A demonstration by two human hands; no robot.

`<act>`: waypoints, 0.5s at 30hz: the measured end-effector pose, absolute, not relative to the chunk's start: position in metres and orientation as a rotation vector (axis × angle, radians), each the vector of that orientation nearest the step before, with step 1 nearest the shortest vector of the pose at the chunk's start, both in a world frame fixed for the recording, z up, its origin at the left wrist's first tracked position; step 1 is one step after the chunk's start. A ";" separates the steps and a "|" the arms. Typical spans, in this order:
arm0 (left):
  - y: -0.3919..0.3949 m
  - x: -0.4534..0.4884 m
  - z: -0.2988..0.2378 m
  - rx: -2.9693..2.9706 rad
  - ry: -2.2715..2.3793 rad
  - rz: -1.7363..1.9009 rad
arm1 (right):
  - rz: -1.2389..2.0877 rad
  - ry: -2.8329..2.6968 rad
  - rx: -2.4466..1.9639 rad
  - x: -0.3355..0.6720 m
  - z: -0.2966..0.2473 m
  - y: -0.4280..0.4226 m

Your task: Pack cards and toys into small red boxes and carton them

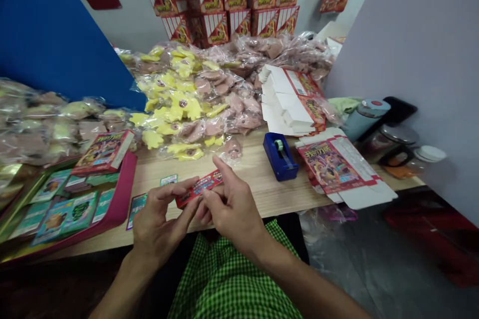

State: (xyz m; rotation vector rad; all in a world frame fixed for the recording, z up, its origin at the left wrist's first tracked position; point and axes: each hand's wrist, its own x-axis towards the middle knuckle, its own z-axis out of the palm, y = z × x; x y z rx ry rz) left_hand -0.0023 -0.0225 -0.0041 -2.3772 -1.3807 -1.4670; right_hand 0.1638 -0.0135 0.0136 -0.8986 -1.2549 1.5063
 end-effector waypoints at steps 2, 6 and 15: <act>-0.022 -0.003 -0.003 -2.421 -1.331 -1.436 | 1.514 -1.222 -0.943 0.159 0.010 -0.011; -0.020 -0.008 0.002 -2.589 -1.162 -1.376 | 1.456 -1.224 -1.016 0.156 0.005 -0.012; -0.005 -0.011 0.029 -2.880 -1.473 -1.468 | 1.336 -1.242 -0.994 0.154 -0.002 -0.019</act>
